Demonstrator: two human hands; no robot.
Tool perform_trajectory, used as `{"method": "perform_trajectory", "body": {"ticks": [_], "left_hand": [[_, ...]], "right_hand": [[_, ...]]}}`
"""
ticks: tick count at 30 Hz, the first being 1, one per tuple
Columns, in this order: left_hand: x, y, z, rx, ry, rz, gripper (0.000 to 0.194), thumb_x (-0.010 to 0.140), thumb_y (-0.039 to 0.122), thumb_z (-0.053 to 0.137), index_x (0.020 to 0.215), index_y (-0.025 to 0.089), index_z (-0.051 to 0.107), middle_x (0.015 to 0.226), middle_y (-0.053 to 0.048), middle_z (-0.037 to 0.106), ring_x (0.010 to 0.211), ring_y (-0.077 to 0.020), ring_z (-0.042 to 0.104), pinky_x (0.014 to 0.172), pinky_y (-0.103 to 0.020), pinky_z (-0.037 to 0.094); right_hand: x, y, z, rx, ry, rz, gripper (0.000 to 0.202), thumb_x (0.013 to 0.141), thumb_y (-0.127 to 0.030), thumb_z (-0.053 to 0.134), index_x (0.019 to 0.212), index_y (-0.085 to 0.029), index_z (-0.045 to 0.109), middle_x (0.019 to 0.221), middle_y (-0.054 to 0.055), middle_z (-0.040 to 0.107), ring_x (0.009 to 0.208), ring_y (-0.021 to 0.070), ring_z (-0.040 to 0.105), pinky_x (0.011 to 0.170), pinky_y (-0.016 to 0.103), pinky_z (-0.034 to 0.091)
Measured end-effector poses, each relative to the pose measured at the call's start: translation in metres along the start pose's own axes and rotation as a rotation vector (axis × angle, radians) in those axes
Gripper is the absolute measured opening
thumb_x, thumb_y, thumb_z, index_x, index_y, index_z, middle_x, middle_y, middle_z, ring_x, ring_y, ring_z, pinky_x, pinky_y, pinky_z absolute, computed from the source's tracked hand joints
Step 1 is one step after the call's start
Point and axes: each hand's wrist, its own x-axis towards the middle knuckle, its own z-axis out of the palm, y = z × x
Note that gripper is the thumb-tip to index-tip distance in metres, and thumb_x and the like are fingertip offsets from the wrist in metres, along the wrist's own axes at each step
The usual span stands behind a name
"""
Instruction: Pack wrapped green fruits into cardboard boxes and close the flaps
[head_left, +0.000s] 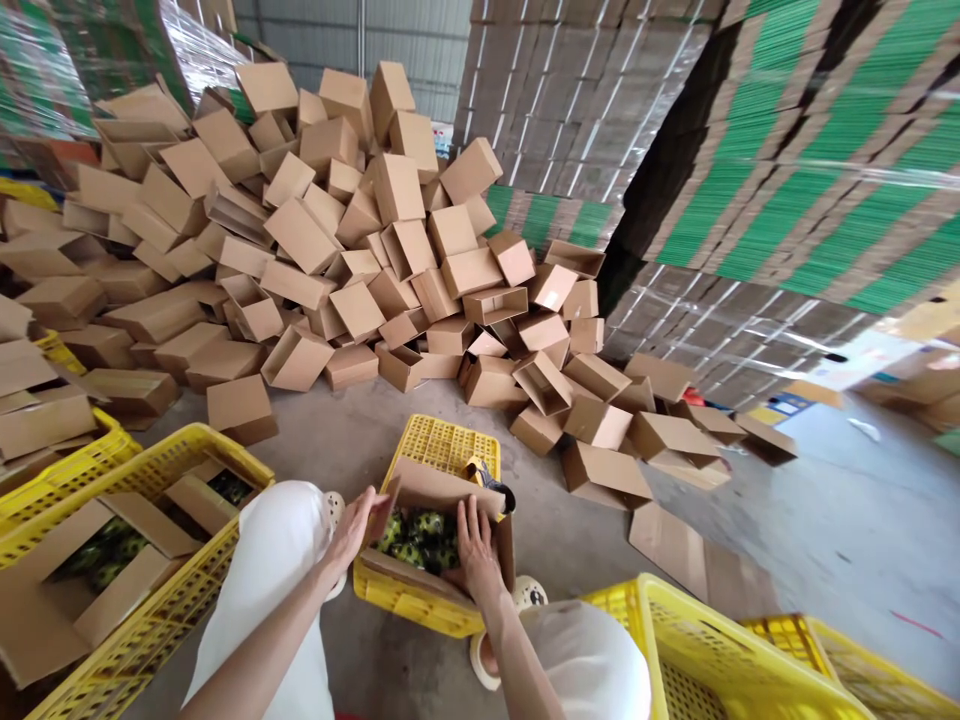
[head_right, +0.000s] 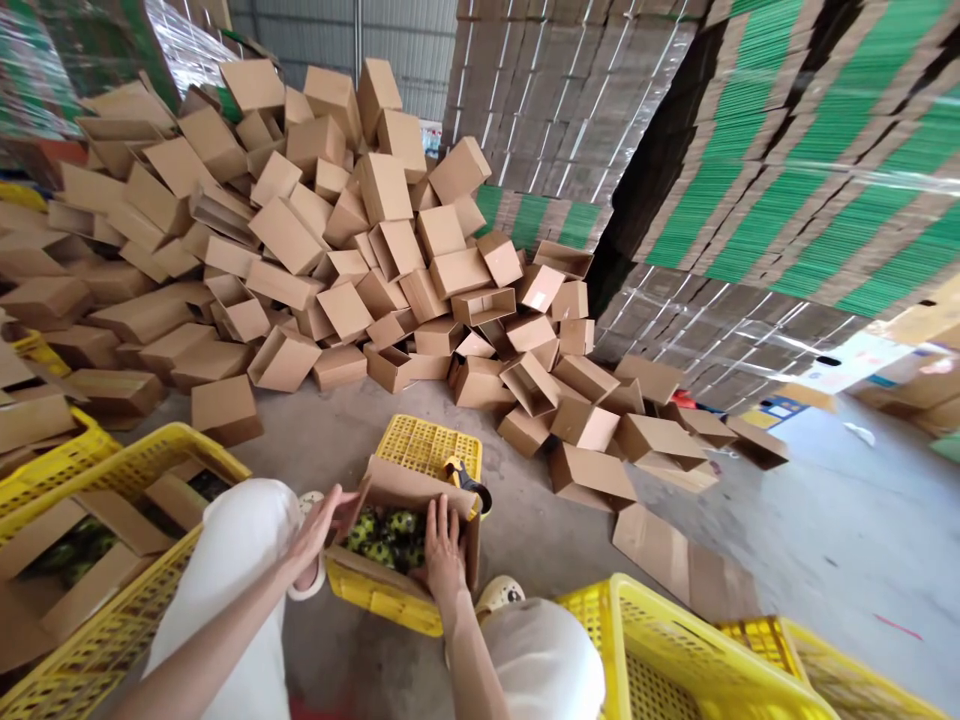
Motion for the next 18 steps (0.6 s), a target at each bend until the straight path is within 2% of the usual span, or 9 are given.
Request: {"method": "perform_trajectory", "body": {"ticks": [3,5,9,10,12,13,15,17,18], "left_hand": [[0.004,-0.005,0.005,0.017,-0.145,0.058,0.056,0.102,0.058,0.038,0.109,0.023,0.081,0.122,-0.008,0.076,0.122,-0.0264,0.068,0.112,-0.04,0.048],[0.008,-0.01,0.008,0.078,-0.189,0.111,0.046,0.1,0.052,0.046,0.106,0.025,0.082,0.121,-0.009,0.074,0.118,-0.0263,0.068,0.111,-0.04,0.047],[0.016,-0.014,0.011,0.259,-0.211,0.206,0.027,0.091,0.028,0.058,0.104,0.026,0.082,0.115,-0.01,0.071,0.114,-0.0269,0.067,0.11,-0.043,0.046],[0.017,-0.013,0.011,0.304,-0.222,0.207,0.029,0.088,0.023,0.06,0.109,0.026,0.08,0.115,-0.009,0.07,0.115,-0.027,0.066,0.111,-0.044,0.044],[0.022,-0.008,0.01,0.373,-0.253,0.191,0.05,0.084,0.017,0.062,0.132,0.027,0.072,0.118,-0.009,0.068,0.116,-0.0266,0.064,0.112,-0.044,0.043],[0.024,-0.005,0.009,0.404,-0.271,0.176,0.061,0.083,0.016,0.063,0.143,0.027,0.064,0.118,-0.009,0.067,0.115,-0.0264,0.064,0.111,-0.044,0.043],[0.029,0.001,0.007,0.454,-0.313,0.158,0.077,0.081,0.016,0.063,0.156,0.027,0.05,0.117,-0.008,0.066,0.112,-0.0262,0.063,0.109,-0.043,0.043],[0.033,0.004,0.004,0.479,-0.353,0.156,0.083,0.081,0.017,0.064,0.161,0.027,0.043,0.114,-0.008,0.065,0.108,-0.0257,0.063,0.106,-0.041,0.044],[0.035,0.005,0.003,0.482,-0.371,0.154,0.083,0.082,0.018,0.063,0.162,0.027,0.042,0.113,-0.007,0.065,0.106,-0.0253,0.063,0.104,-0.04,0.045]], "right_hand": [[0.001,-0.002,0.001,0.02,0.014,0.002,0.118,0.069,-0.028,0.085,0.168,-0.02,0.023,0.176,0.016,0.014,0.156,0.0477,0.03,0.117,0.062,0.041],[-0.002,-0.003,0.0,0.055,0.075,-0.011,0.104,0.078,-0.034,0.079,0.167,-0.02,0.028,0.175,0.016,0.021,0.156,0.0469,0.031,0.117,0.066,0.04],[-0.015,0.006,-0.005,0.109,0.427,-0.013,0.06,0.102,-0.036,0.049,0.16,-0.021,0.044,0.162,0.017,0.049,0.155,0.044,0.033,0.122,0.076,0.018],[-0.018,0.012,-0.006,0.132,0.523,0.04,0.056,0.104,-0.037,0.044,0.158,-0.019,0.048,0.161,0.019,0.049,0.155,0.0449,0.032,0.122,0.077,0.017],[-0.023,0.026,-0.007,0.225,0.619,0.104,0.058,0.105,-0.044,0.041,0.153,-0.014,0.053,0.16,0.024,0.048,0.152,0.0479,0.037,0.116,0.075,0.033],[-0.025,0.031,-0.008,0.301,0.627,0.095,0.06,0.104,-0.049,0.042,0.149,-0.013,0.056,0.155,0.026,0.052,0.145,0.047,0.046,0.112,0.07,0.042],[-0.028,0.036,-0.007,0.515,0.523,0.077,0.061,0.102,-0.056,0.047,0.149,-0.017,0.056,0.139,0.022,0.067,0.124,0.0381,0.068,0.102,0.055,0.057],[-0.031,0.032,-0.008,0.722,0.359,0.106,0.065,0.1,-0.058,0.049,0.152,-0.02,0.052,0.119,0.016,0.078,0.102,0.031,0.078,0.09,0.045,0.064],[-0.032,0.029,-0.009,0.79,0.296,0.144,0.065,0.101,-0.058,0.049,0.153,-0.02,0.051,0.114,0.014,0.08,0.1,0.0299,0.079,0.09,0.043,0.065]]}}
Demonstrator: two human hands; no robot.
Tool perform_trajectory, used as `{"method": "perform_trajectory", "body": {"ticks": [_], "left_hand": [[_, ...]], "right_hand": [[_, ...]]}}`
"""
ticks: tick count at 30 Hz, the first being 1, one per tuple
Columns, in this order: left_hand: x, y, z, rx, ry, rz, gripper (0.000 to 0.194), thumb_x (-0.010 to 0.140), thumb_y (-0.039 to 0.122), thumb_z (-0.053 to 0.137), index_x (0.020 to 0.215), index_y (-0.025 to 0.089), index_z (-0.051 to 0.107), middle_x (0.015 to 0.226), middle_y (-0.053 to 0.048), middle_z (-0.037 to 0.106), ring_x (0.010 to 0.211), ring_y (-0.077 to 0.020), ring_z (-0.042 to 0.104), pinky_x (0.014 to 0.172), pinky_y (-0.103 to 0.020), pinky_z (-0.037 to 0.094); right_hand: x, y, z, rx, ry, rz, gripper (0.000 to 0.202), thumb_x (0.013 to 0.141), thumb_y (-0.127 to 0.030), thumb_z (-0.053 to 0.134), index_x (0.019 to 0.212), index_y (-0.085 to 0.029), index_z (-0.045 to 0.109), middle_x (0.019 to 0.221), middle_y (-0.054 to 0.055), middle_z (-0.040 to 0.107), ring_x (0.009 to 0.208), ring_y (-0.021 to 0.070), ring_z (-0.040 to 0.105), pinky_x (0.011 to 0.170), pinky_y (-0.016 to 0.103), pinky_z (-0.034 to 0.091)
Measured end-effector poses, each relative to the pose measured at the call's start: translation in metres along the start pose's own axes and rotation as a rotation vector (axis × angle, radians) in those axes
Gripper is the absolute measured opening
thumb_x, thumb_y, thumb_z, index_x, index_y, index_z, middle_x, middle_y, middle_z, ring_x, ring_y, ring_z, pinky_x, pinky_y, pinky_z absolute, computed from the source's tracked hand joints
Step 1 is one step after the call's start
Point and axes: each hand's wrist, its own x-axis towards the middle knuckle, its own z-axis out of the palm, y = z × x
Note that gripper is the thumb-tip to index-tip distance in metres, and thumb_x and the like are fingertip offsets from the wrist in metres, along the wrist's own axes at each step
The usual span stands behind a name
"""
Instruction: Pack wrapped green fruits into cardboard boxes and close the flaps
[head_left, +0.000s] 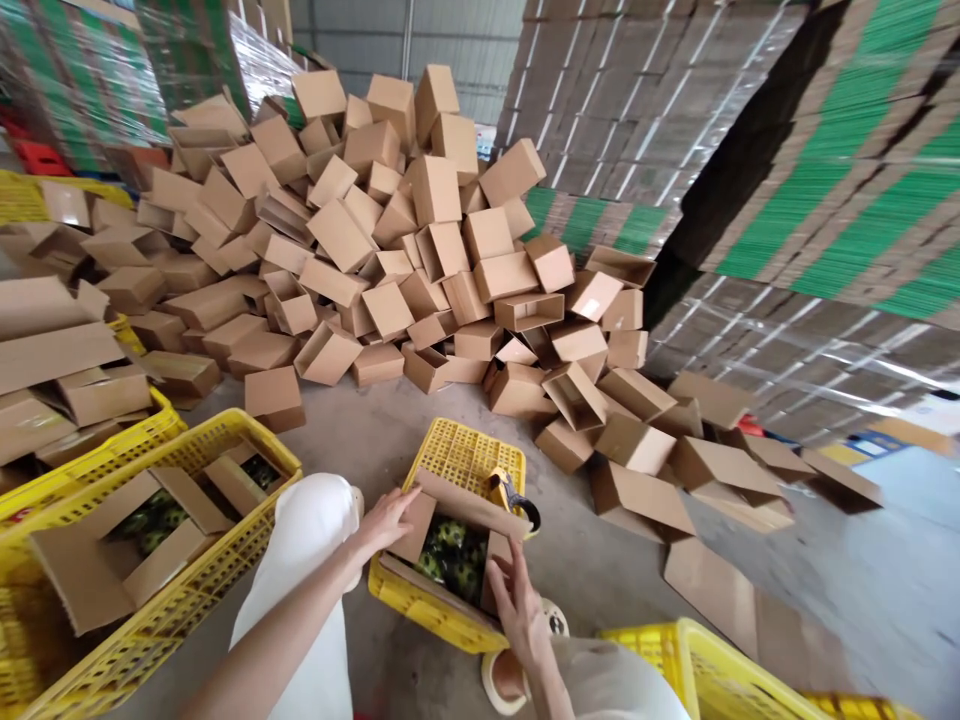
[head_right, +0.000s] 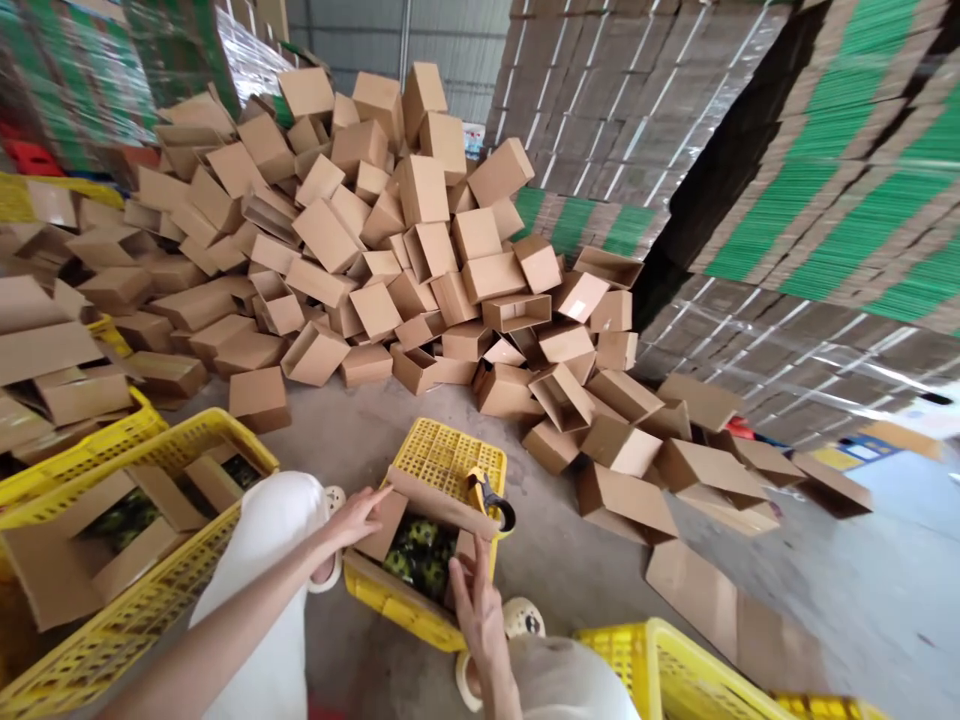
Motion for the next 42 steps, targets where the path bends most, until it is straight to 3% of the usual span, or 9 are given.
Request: {"method": "perform_trajectory", "body": {"ticks": [5,10,18,21,27,30,33,35,42], "left_hand": [[0.004,-0.011,0.003,-0.008,-0.006,0.009,0.084,0.082,0.021,0.064,0.162,0.027,0.042,0.106,-0.005,0.062,0.096,-0.0233,0.063,0.099,-0.038,0.046],[0.003,-0.023,0.01,-0.135,0.03,0.024,0.082,0.078,0.023,0.067,0.158,0.025,0.049,0.101,-0.004,0.063,0.096,-0.0235,0.063,0.098,-0.037,0.049],[-0.001,-0.022,0.015,-0.537,0.165,-0.159,0.055,0.09,0.04,0.058,0.141,0.019,0.066,0.124,-0.011,0.074,0.122,-0.0264,0.065,0.11,-0.038,0.047],[-0.008,-0.02,0.016,-0.577,0.171,-0.143,0.057,0.09,0.048,0.06,0.14,0.02,0.067,0.134,-0.011,0.071,0.128,-0.0268,0.063,0.112,-0.037,0.047],[-0.015,-0.025,0.023,-0.603,0.16,-0.109,0.078,0.079,0.029,0.068,0.155,0.024,0.05,0.128,-0.008,0.068,0.112,-0.0215,0.066,0.105,-0.036,0.051],[-0.014,-0.026,0.022,-0.601,0.12,-0.14,0.088,0.078,0.024,0.069,0.161,0.028,0.041,0.126,-0.006,0.067,0.106,-0.0199,0.066,0.1,-0.036,0.053],[-0.014,-0.024,0.021,-0.556,0.091,-0.128,0.091,0.078,0.021,0.071,0.163,0.029,0.038,0.131,-0.007,0.067,0.113,-0.0231,0.066,0.103,-0.038,0.052],[-0.014,-0.023,0.023,-0.54,0.113,-0.088,0.087,0.08,0.022,0.07,0.161,0.029,0.041,0.139,-0.009,0.065,0.123,-0.026,0.063,0.109,-0.04,0.049],[-0.018,-0.024,0.033,-0.352,0.286,-0.087,0.084,0.08,0.03,0.07,0.16,0.027,0.044,0.148,-0.011,0.054,0.138,-0.0299,0.055,0.119,-0.044,0.042]], "right_hand": [[-0.007,-0.012,-0.013,0.055,-0.129,0.07,0.043,0.091,-0.053,0.065,0.123,-0.026,0.077,0.122,0.012,0.079,0.118,0.0313,0.073,0.107,0.047,0.057],[-0.016,-0.003,-0.045,0.125,-0.391,0.125,0.059,0.076,-0.049,0.083,0.132,-0.031,0.074,0.143,0.01,0.069,0.136,0.0357,0.062,0.112,0.051,0.053],[0.001,0.018,0.0,-0.022,0.064,0.093,0.055,0.082,-0.053,0.071,0.124,-0.018,0.068,0.11,0.016,0.076,0.104,0.0356,0.071,0.097,0.052,0.057],[0.012,0.024,0.016,-0.16,0.216,0.079,0.07,0.076,-0.045,0.072,0.137,-0.015,0.058,0.12,0.02,0.07,0.11,0.0387,0.067,0.099,0.055,0.054],[0.024,0.013,0.011,0.064,0.041,0.176,0.108,0.077,-0.039,0.066,0.168,-0.017,0.012,0.101,0.004,0.076,0.077,0.0249,0.071,0.079,0.04,0.058],[0.023,0.005,0.001,0.162,0.095,0.157,0.08,0.088,-0.05,0.06,0.158,-0.016,0.042,0.105,0.007,0.075,0.074,0.0219,0.07,0.076,0.037,0.058],[0.016,0.002,-0.008,0.056,0.099,0.081,0.049,0.095,-0.057,0.053,0.11,-0.018,0.078,0.113,0.013,0.075,0.098,0.0285,0.072,0.094,0.042,0.056],[0.01,0.001,-0.01,-0.076,0.039,0.031,0.048,0.098,-0.055,0.05,0.092,-0.02,0.082,0.117,0.015,0.076,0.109,0.032,0.07,0.105,0.047,0.05],[-0.001,0.002,-0.003,-0.303,0.009,-0.029,0.043,0.101,-0.045,0.047,0.107,-0.023,0.083,0.127,0.016,0.071,0.118,0.0328,0.067,0.109,0.05,0.048]]}}
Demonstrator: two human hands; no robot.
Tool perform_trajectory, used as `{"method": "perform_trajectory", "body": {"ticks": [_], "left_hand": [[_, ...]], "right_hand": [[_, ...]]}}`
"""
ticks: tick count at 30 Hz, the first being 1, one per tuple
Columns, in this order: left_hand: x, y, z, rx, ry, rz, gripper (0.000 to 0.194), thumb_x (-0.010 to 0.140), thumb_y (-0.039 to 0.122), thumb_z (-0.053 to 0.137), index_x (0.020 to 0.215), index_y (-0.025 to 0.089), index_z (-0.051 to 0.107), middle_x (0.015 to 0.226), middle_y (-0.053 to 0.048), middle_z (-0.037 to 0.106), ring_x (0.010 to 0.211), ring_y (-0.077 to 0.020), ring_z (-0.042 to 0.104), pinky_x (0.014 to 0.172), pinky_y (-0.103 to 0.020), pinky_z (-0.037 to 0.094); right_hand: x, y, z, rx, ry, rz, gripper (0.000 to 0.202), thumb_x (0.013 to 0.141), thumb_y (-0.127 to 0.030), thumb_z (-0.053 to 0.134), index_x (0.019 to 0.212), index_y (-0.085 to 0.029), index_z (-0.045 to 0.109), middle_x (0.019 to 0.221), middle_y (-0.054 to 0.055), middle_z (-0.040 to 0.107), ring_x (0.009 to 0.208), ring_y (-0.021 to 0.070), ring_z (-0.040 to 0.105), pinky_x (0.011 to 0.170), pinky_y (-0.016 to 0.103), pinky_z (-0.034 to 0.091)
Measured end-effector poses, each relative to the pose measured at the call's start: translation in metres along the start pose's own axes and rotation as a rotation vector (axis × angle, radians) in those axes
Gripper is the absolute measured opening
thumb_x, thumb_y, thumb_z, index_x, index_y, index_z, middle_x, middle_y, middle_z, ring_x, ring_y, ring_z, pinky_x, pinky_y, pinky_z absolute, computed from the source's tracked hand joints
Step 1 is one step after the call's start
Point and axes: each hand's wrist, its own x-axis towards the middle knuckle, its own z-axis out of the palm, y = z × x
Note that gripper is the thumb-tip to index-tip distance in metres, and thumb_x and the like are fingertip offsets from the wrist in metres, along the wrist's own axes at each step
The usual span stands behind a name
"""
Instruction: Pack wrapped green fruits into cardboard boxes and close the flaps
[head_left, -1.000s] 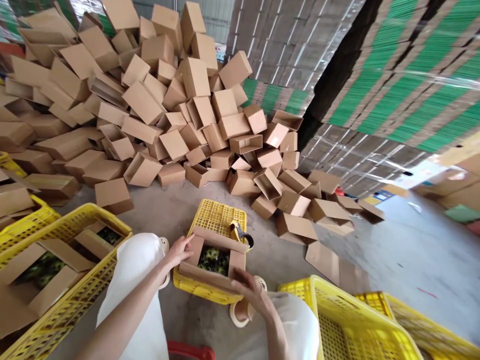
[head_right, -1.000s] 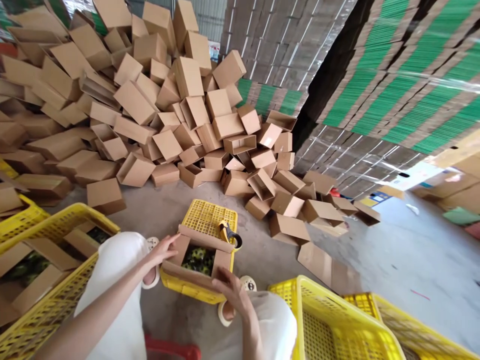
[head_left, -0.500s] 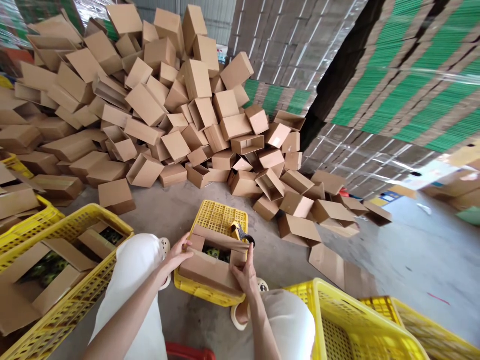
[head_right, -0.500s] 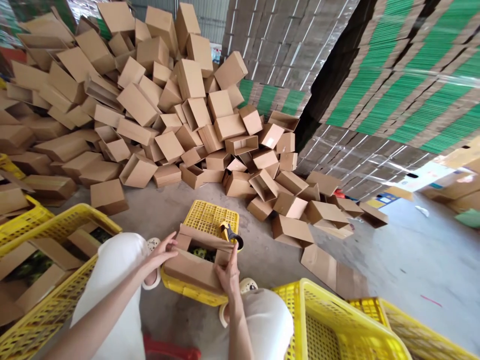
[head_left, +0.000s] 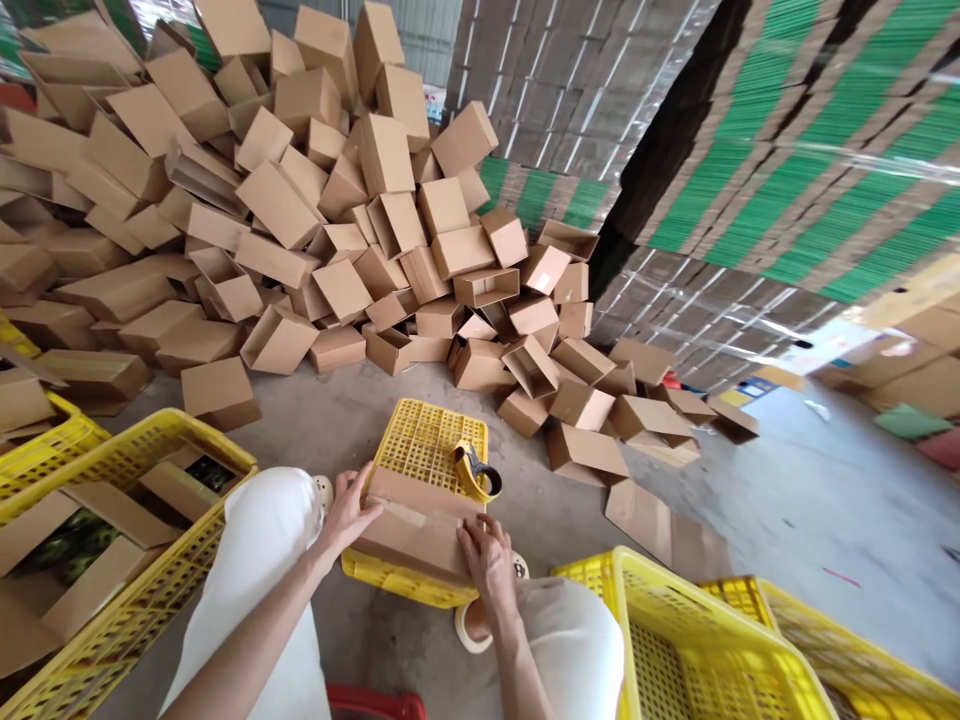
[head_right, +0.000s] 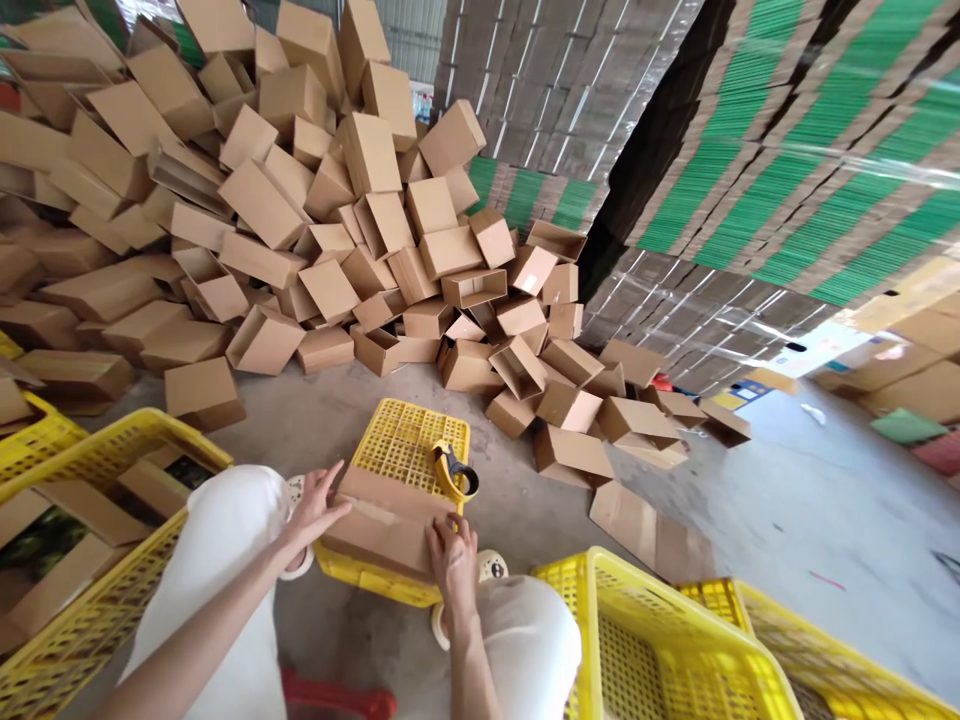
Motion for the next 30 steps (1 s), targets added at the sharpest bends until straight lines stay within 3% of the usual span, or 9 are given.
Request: {"method": "perform_trajectory", "body": {"ticks": [4,8,12,17,23,25,27,30], "left_hand": [[-0.001,-0.004,0.005,0.08,-0.064,0.069,0.068,0.088,0.032,0.059,0.155,0.024,0.05,0.157,-0.013,0.049,0.147,-0.0296,0.048,0.125,-0.046,0.035],[-0.006,-0.006,0.015,0.144,-0.135,0.082,0.068,0.096,0.032,0.046,0.162,0.023,0.036,0.167,-0.012,0.043,0.156,-0.0271,0.038,0.128,-0.046,0.029],[-0.016,-0.005,0.023,0.28,-0.082,0.081,0.065,0.102,0.038,0.037,0.163,0.017,0.033,0.174,-0.016,0.026,0.159,-0.0336,0.029,0.128,-0.05,0.027],[-0.02,-0.002,0.025,0.295,-0.075,0.083,0.065,0.103,0.04,0.034,0.164,0.017,0.032,0.175,-0.017,0.023,0.161,-0.0345,0.023,0.128,-0.053,0.025],[-0.021,-0.003,0.026,0.046,-0.024,0.03,0.073,0.104,0.048,0.034,0.168,0.021,0.014,0.177,-0.014,0.015,0.163,-0.026,0.016,0.131,-0.045,0.021],[-0.022,-0.007,0.024,0.024,0.031,-0.065,0.083,0.099,0.055,0.044,0.167,0.018,0.014,0.175,-0.018,0.021,0.163,-0.0296,0.017,0.131,-0.047,0.021],[-0.022,-0.009,0.021,0.04,0.09,-0.151,0.089,0.093,0.061,0.054,0.162,0.014,0.026,0.167,-0.023,0.036,0.158,-0.0356,0.031,0.128,-0.051,0.029],[-0.023,-0.005,0.017,0.108,0.157,-0.047,0.069,0.089,0.066,0.055,0.136,0.016,0.059,0.143,-0.021,0.059,0.14,-0.0378,0.053,0.121,-0.054,0.039]], "right_hand": [[-0.003,0.017,0.018,0.041,0.047,0.089,0.046,0.097,-0.05,0.053,0.122,-0.021,0.078,0.136,0.018,0.066,0.12,0.0359,0.066,0.108,0.052,0.05],[-0.006,0.034,0.046,0.156,0.07,0.111,0.065,0.1,-0.049,0.047,0.158,-0.021,0.046,0.15,0.017,0.058,0.135,0.0327,0.059,0.11,0.049,0.05],[-0.007,0.041,0.067,0.099,0.06,0.078,0.067,0.104,-0.047,0.039,0.164,-0.02,0.031,0.163,0.02,0.043,0.15,0.0339,0.044,0.114,0.052,0.047],[-0.006,0.046,0.07,0.159,0.02,0.145,0.072,0.104,-0.052,0.037,0.164,-0.012,0.029,0.169,0.024,0.031,0.157,0.0335,0.033,0.122,0.052,0.038],[-0.013,0.043,0.061,0.398,0.096,0.174,0.088,0.092,-0.053,0.055,0.166,-0.017,0.024,0.162,0.019,0.045,0.151,0.0319,0.044,0.12,0.05,0.041],[-0.014,0.04,0.056,0.449,0.155,0.174,0.089,0.088,-0.052,0.06,0.164,-0.019,0.029,0.158,0.017,0.051,0.147,0.0323,0.049,0.117,0.05,0.044],[-0.012,0.037,0.049,0.498,0.183,0.196,0.085,0.086,-0.051,0.061,0.161,-0.02,0.037,0.154,0.016,0.057,0.141,0.0321,0.055,0.113,0.048,0.049],[0.0,0.032,0.037,0.593,0.16,0.286,0.076,0.083,-0.049,0.061,0.153,-0.021,0.05,0.147,0.014,0.063,0.128,0.0313,0.064,0.102,0.044,0.056]]}}
